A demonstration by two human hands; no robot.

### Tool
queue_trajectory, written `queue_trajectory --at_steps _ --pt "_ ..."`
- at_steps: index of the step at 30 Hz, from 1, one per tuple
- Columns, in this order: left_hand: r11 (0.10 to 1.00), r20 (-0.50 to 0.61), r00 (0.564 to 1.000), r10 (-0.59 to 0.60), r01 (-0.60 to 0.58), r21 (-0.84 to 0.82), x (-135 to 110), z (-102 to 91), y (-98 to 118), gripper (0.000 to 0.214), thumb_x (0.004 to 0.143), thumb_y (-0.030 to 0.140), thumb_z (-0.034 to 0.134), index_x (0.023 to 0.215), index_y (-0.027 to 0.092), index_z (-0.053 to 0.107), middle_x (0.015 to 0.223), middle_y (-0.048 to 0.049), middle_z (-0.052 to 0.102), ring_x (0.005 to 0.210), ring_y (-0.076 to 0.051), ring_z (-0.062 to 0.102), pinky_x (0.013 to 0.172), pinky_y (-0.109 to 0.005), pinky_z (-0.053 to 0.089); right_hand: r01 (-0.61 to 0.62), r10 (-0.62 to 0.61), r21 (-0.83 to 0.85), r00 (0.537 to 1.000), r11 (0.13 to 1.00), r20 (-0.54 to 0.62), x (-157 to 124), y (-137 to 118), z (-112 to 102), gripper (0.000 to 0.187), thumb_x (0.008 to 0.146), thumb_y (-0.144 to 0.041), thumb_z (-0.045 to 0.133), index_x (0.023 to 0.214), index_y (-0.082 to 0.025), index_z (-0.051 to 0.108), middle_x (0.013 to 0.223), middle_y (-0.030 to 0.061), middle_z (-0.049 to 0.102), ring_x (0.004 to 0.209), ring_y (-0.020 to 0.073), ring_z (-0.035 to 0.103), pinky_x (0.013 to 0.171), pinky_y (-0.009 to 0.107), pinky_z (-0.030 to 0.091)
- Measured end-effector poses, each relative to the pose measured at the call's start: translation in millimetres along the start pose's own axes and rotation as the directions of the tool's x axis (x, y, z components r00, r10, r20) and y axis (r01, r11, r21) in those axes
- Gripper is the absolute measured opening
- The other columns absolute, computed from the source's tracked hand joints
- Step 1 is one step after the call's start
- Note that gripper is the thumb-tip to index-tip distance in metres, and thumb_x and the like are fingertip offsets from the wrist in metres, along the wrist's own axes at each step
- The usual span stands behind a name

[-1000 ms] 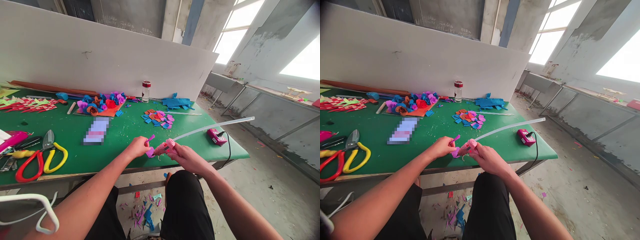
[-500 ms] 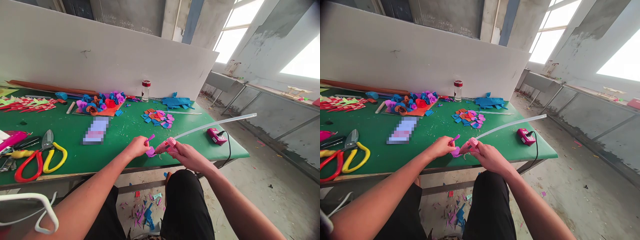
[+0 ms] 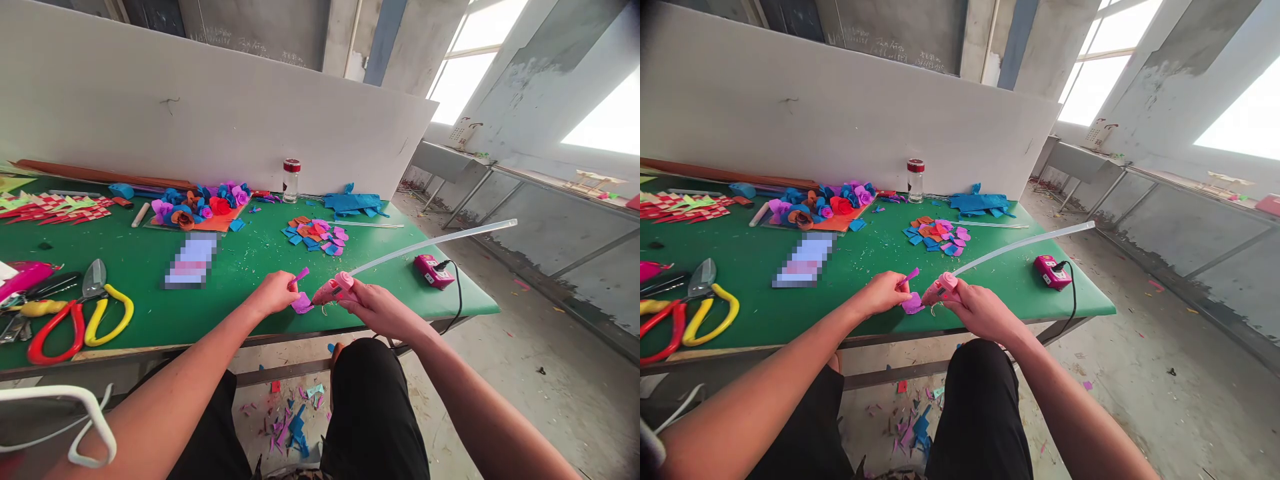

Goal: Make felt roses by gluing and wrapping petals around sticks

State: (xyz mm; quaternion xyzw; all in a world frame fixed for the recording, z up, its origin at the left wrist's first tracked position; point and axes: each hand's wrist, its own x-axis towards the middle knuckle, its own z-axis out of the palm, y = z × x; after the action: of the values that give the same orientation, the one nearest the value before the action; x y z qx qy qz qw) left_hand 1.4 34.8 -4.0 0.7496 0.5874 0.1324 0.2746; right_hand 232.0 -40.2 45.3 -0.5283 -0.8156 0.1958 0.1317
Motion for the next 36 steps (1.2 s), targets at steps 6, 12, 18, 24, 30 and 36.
queue_trajectory --at_steps 6,12,18,24,30,36 --pt "1.000 0.002 1.000 0.005 -0.005 -0.012 -1.8 -1.7 1.4 0.013 0.069 0.015 0.062 0.058 0.020 0.056 0.056 0.0021 0.062 0.058 -0.015 0.056 0.055 -0.025 0.033 0.013 -0.012 -0.033 1.000 0.999 0.026 1.4 2.0 -0.7 0.025 0.100 -0.039 0.037 0.095 -0.021 0.053 0.084 0.0050 0.066 0.073 0.0204 0.059 0.063 0.028 0.035" --pt "0.999 0.001 1.000 -0.007 0.007 -0.031 -2.3 -2.5 3.0 0.011 0.066 0.016 0.062 0.058 0.020 0.058 0.055 0.0021 0.062 0.058 -0.015 0.056 0.054 -0.025 0.034 0.000 0.000 -0.060 1.000 0.998 0.008 1.8 2.3 0.6 0.025 0.098 -0.039 0.039 0.096 -0.021 0.056 0.083 0.0058 0.066 0.073 0.0213 0.059 0.063 0.029 0.035" --pt "0.996 0.016 1.000 -0.016 0.018 -0.091 -1.7 -2.2 1.5 0.010 0.064 0.015 0.062 0.056 0.020 0.057 0.055 0.0011 0.061 0.059 -0.016 0.055 0.056 -0.027 0.034 0.063 -0.061 0.214 0.998 0.975 -0.015 -1.8 6.0 -8.6 0.028 0.097 -0.038 0.042 0.107 -0.023 0.063 0.092 0.0046 0.069 0.080 0.0207 0.062 0.070 0.030 0.043" --pt "0.970 0.082 0.996 0.026 -0.005 -0.244 0.7 -0.4 -5.1 0.008 0.065 0.025 0.060 0.060 0.018 0.060 0.055 0.0006 0.060 0.057 -0.015 0.053 0.055 -0.026 0.035 -0.176 0.199 0.707 0.979 0.685 0.051 8.6 44.0 -10.2 0.051 0.082 -0.062 0.060 0.103 -0.016 0.063 0.077 0.0019 0.064 0.049 0.0084 0.044 0.046 0.023 0.033" --pt "0.912 0.095 0.991 0.095 -0.049 -0.407 -15.7 -27.6 0.3 0.019 0.066 0.035 0.065 0.064 0.016 0.061 0.059 0.0013 0.059 0.056 -0.012 0.050 0.054 -0.023 0.036 -0.278 0.383 0.643 0.924 0.713 -0.025 35.4 86.4 10.3 0.057 0.072 -0.072 0.063 0.067 -0.015 0.062 0.043 -0.0063 0.042 0.044 0.0089 0.037 0.045 0.023 0.027" --pt "0.820 0.043 0.991 0.127 -0.080 -0.567 -41.9 -59.4 -8.4 0.037 0.067 0.051 0.073 0.070 0.016 0.062 0.061 0.0023 0.053 0.049 -0.008 0.036 0.043 -0.021 0.021 -0.305 0.352 0.196 0.891 0.932 -0.288 50.0 88.0 21.5 0.046 0.077 -0.061 0.062 0.058 -0.019 0.061 0.050 -0.0023 0.052 0.054 0.0133 0.049 0.052 0.024 0.032"
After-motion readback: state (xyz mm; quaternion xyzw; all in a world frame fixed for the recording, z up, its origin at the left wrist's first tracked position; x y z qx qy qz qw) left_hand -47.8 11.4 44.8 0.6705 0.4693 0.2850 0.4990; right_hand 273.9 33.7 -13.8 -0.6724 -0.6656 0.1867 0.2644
